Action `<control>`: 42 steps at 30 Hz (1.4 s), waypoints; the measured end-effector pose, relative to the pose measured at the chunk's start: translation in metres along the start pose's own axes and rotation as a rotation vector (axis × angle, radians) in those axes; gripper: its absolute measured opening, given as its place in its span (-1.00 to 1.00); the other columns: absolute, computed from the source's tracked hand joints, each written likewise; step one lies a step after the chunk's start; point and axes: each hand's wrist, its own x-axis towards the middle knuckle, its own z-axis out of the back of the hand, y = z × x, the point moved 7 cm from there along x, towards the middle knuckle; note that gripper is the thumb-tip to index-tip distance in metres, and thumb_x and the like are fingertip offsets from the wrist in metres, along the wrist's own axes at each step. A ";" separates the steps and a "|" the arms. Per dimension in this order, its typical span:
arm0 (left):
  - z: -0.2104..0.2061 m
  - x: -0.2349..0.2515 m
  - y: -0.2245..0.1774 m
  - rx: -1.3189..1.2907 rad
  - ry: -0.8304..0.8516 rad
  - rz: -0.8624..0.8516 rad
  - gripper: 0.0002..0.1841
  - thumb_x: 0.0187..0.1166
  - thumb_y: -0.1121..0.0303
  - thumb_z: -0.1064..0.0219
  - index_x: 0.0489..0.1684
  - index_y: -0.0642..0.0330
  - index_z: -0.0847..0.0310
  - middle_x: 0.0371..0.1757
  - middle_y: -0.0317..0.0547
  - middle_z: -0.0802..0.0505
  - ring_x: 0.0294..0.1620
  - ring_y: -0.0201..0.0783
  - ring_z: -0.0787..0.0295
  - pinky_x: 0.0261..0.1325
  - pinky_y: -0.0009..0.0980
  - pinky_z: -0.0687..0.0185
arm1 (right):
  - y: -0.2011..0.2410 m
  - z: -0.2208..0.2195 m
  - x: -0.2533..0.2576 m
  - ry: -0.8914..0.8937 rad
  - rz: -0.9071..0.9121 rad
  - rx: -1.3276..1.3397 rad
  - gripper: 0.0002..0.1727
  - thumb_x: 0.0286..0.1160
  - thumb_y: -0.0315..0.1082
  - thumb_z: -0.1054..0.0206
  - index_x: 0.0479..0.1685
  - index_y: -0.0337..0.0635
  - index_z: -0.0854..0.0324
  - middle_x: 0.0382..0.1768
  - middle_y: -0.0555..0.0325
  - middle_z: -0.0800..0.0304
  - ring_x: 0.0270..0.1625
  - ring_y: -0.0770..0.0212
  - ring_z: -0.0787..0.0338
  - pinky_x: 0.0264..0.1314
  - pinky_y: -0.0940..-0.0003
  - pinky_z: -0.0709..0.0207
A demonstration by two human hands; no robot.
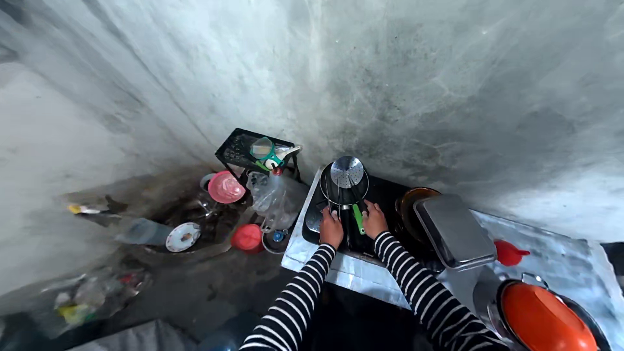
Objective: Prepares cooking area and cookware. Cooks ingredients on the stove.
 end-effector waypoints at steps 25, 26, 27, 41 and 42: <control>-0.016 0.037 -0.003 -0.049 -0.104 -0.302 -0.46 0.62 0.31 -0.40 0.53 0.36 -0.44 0.35 0.36 -0.64 0.27 0.08 -0.71 0.35 -0.09 -0.66 | -0.013 0.020 -0.101 -0.347 0.339 0.062 -0.61 0.66 -0.23 -0.34 0.43 0.07 -0.70 0.51 0.08 -0.65 0.57 0.10 -0.60 0.61 0.19 -0.54; -0.016 0.036 -0.002 -0.067 -0.089 -0.300 -0.46 0.63 0.31 -0.38 0.55 0.36 -0.42 0.33 0.35 -0.65 0.24 0.06 -0.73 0.32 -0.09 -0.68 | -0.015 0.034 -0.114 -0.452 0.414 0.091 -0.68 0.64 -0.27 -0.35 0.31 0.04 -0.78 0.39 0.09 -0.74 0.49 0.13 -0.67 0.55 0.22 -0.60; -0.016 0.036 -0.001 -0.088 -0.069 -0.295 -0.46 0.65 0.31 -0.36 0.56 0.36 -0.40 0.32 0.33 -0.66 0.22 0.04 -0.74 0.30 -0.09 -0.71 | -0.022 0.050 -0.127 -0.558 0.463 0.103 -0.73 0.63 -0.31 -0.34 0.19 0.02 -0.84 0.30 0.11 -0.80 0.42 0.15 -0.73 0.49 0.23 -0.66; -0.012 0.003 0.019 -0.214 -0.183 -0.277 -0.37 0.73 0.16 -0.29 0.66 0.36 -0.23 0.24 0.24 -0.72 0.14 -0.10 -0.79 0.24 -0.14 -0.76 | -0.329 0.309 -0.114 -0.764 -0.373 -0.093 -0.64 0.75 -0.10 -0.21 0.25 -0.07 -0.76 0.36 -0.15 -0.70 0.48 -0.23 -0.61 0.52 -0.25 -0.47; -0.006 -0.005 0.025 -0.194 -0.215 -0.288 -0.36 0.74 0.14 -0.29 0.67 0.37 -0.23 0.29 0.27 -0.71 0.21 -0.07 -0.76 0.30 -0.13 -0.73 | -0.344 0.311 -0.095 -0.703 -0.366 -0.119 -0.64 0.75 -0.07 -0.22 0.23 -0.04 -0.78 0.38 -0.13 -0.69 0.52 -0.24 -0.59 0.54 -0.27 -0.46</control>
